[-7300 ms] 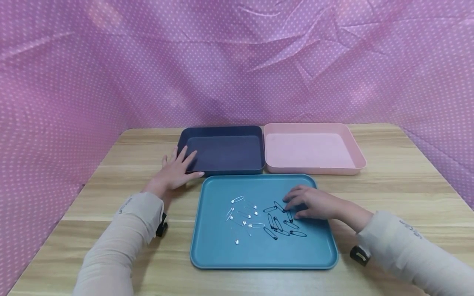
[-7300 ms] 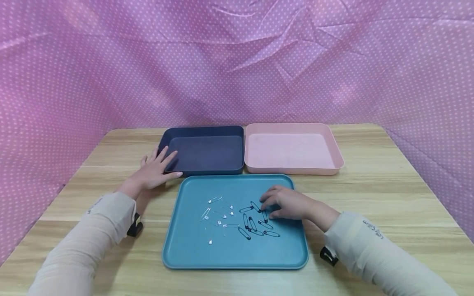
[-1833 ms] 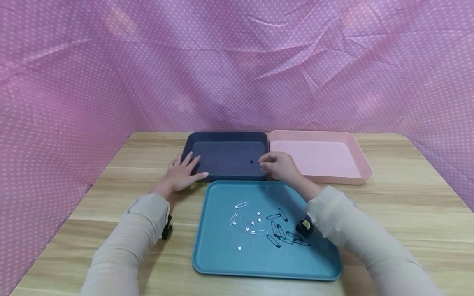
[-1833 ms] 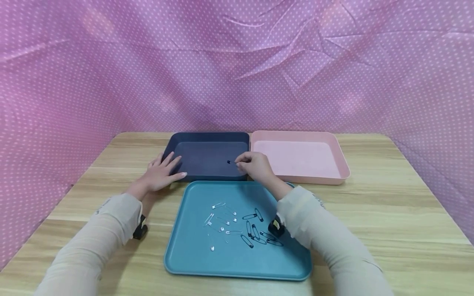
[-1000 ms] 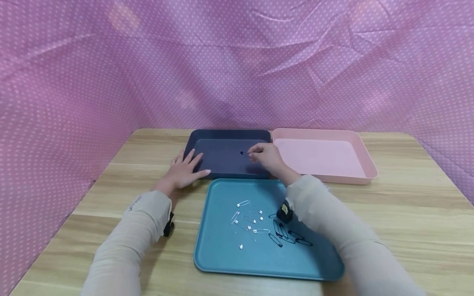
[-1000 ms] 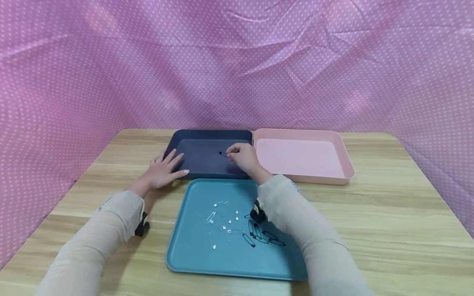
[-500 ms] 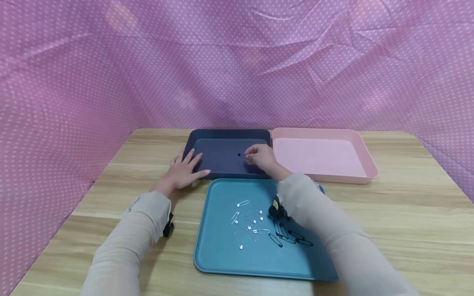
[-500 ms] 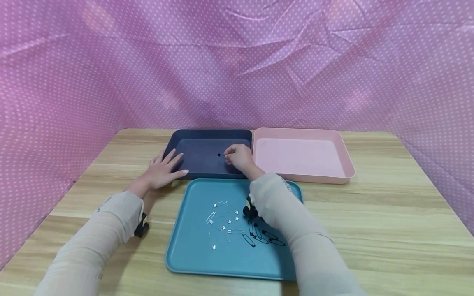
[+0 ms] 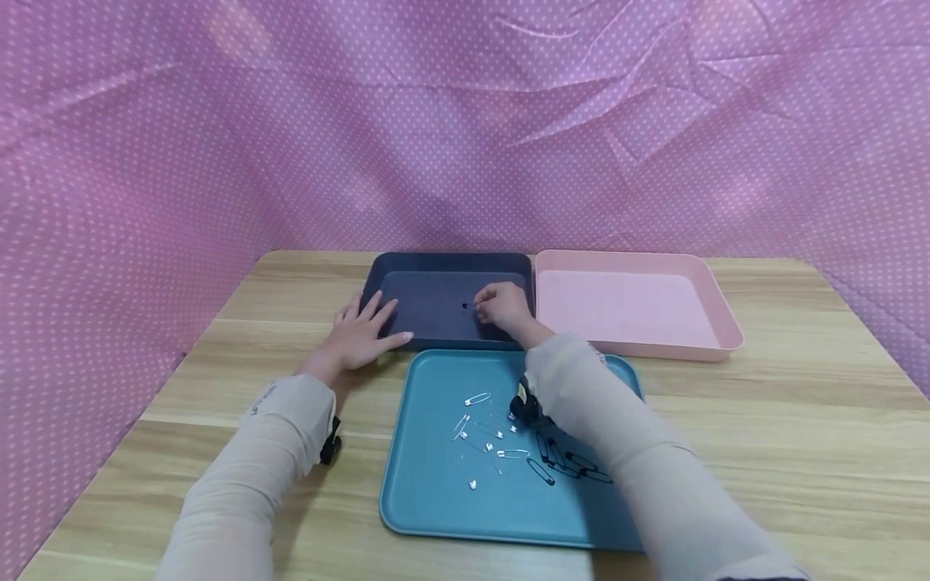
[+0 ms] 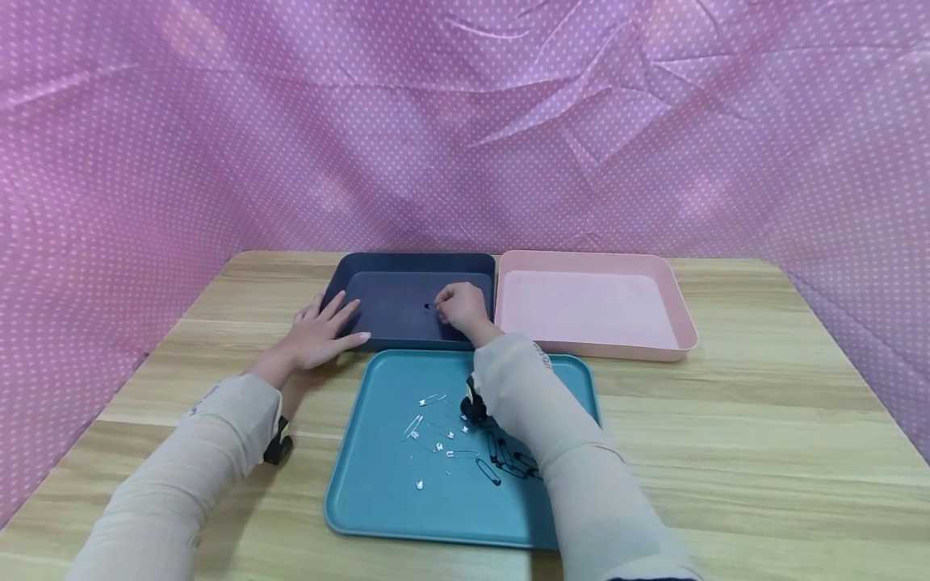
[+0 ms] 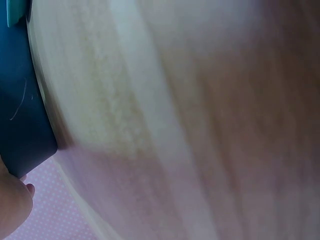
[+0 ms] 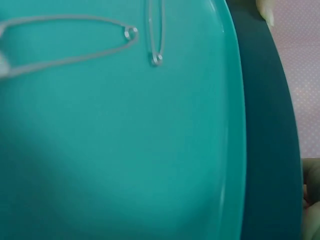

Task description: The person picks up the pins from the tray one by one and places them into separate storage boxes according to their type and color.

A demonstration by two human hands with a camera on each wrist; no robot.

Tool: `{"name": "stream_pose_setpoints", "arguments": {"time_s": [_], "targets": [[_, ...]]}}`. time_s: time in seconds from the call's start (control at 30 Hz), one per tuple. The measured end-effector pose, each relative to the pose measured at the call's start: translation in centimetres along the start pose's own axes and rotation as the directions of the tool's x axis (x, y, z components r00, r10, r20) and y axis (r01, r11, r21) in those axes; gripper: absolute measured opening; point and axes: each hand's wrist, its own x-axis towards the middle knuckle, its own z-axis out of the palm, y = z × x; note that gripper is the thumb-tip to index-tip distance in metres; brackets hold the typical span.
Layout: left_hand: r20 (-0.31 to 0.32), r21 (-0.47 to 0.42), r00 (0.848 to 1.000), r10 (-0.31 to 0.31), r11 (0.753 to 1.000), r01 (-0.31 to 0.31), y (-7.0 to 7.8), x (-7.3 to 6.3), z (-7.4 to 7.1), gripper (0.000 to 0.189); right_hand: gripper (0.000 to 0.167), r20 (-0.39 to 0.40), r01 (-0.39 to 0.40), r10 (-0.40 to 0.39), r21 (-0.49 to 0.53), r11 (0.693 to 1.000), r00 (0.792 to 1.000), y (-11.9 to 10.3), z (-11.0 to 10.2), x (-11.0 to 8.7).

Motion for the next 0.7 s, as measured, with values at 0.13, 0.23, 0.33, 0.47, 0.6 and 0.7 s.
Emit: {"name": "stream_pose_setpoints", "arguments": {"time_s": [0.13, 0.23, 0.33, 0.47, 0.6, 0.7], "targets": [[-0.001, -0.004, 1.000, -0.001, 1.000, 0.001, 0.02, -0.02, -0.02, 0.085, 0.012, 0.001, -0.020, 0.020, -0.017, 1.000, 1.000, 0.17, 0.42, 0.18], [-0.002, -0.003, 1.000, -0.011, 1.000, 0.011, 0.01, -0.04, 0.02, 0.085, 0.011, 0.006, -0.033, 0.033, -0.025, 0.999, 0.999, 0.20, 0.66, 0.27], [0.000, -0.001, 1.000, -0.012, 1.000, 0.012, 0.01, -0.07, 0.04, 0.085, 0.011, 0.012, -0.039, 0.040, -0.030, 0.999, 0.999, 0.21, 0.77, 0.34], [0.007, 0.000, 1.000, -0.008, 1.000, 0.008, 0.07, -0.08, 0.00, 0.085, 0.011, 0.022, -0.038, 0.040, -0.047, 0.998, 0.999, 0.20, 0.74, 0.44], [0.008, 0.002, 1.000, -0.007, 1.000, 0.007, 0.16, -0.11, -0.01, 0.085, 0.011, 0.044, -0.032, 0.036, -0.086, 0.996, 0.998, 0.10, 0.62, 0.41], [0.006, -0.002, 1.000, -0.005, 1.000, 0.005, 0.21, -0.12, -0.02, 0.084, 0.011, 0.061, -0.032, 0.039, -0.101, 0.994, 0.997, -0.04, 0.55, 0.33]]}}
